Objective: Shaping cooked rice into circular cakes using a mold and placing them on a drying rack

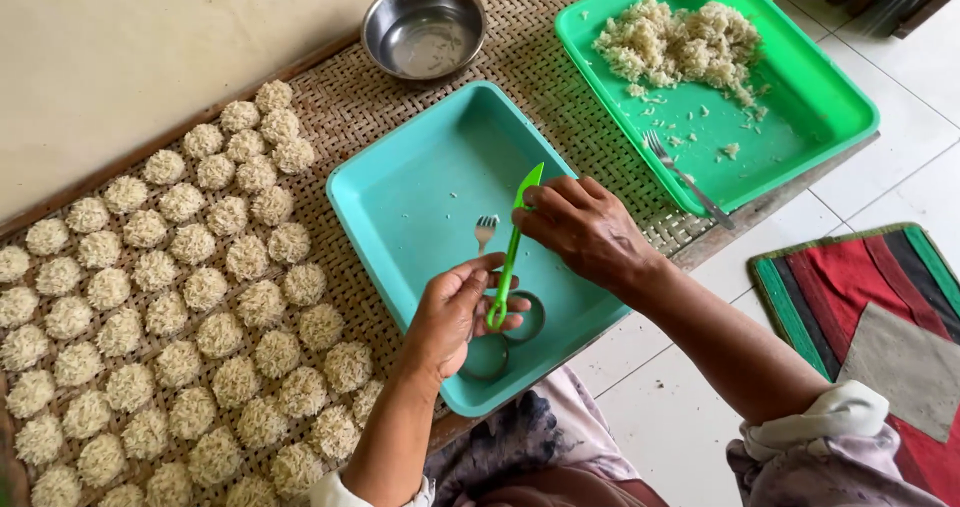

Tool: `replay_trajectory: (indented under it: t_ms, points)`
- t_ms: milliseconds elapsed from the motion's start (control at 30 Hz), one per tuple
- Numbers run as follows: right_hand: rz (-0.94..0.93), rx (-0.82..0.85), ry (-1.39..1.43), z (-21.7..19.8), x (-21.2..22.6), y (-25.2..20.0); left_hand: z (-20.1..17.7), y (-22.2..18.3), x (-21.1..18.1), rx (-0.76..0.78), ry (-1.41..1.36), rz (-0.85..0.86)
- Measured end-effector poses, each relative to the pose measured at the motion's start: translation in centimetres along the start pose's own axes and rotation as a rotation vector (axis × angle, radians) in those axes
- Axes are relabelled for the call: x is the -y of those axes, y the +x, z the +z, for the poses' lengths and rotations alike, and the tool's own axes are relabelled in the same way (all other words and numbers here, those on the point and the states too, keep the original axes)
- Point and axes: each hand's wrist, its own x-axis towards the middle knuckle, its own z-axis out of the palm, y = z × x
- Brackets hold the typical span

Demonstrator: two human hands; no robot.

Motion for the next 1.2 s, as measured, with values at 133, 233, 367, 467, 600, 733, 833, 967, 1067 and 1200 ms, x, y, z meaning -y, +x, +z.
replay_trajectory:
  t_ms: [133, 233, 367, 467, 600, 733, 833, 967, 1067, 1200]
  points:
    - [-0.033, 0.044, -0.018, 0.5, -0.8, -0.7, 0.3, -0.2, 0.0, 0.038, -0.051, -0.096]
    - [-0.049, 0.055, -0.015, 0.1, -0.8, -0.1, -0.1, 0.5, 1.2, 0.053, -0.065, -0.116]
    - [-0.016, 0.089, 0.053, -2.1, -2.3, 0.9, -0.7, 0.6, 0.9, 0.046, -0.070, -0.073]
    - [0.041, 0.107, -0.328, -2.7, -5.6, -1.2, -1.7, 0.0, 0.9, -0.028, -0.041, 0.000]
    - [0.693, 0.777, -0.323, -0.4, -9.6, -8.0, -1.8, -1.2, 0.0, -0.071, 0.051, 0.110]
    - [0.673, 0.628, -0.167, -1.8, -9.1, -8.8, -2.2, -1.9, -0.2, -0.051, 0.073, 0.095]
    - [0.683, 0.840, -0.306, -2.5, -9.9, -10.3, -2.6, -2.0, 0.2, -0.049, 0.084, 0.109]
    - [0.667, 0.801, -0.268, -2.5, -9.7, -11.3, -2.8, -2.0, 0.6, -0.080, 0.063, 0.118]
    - [0.702, 0.849, -0.254, -3.5, -9.1, -11.2, -3.1, -2.4, 0.3, -0.077, 0.103, 0.112]
    - [0.793, 0.953, -0.214, -6.3, -8.2, -10.6, -3.7, -2.8, -0.1, -0.088, 0.121, 0.112]
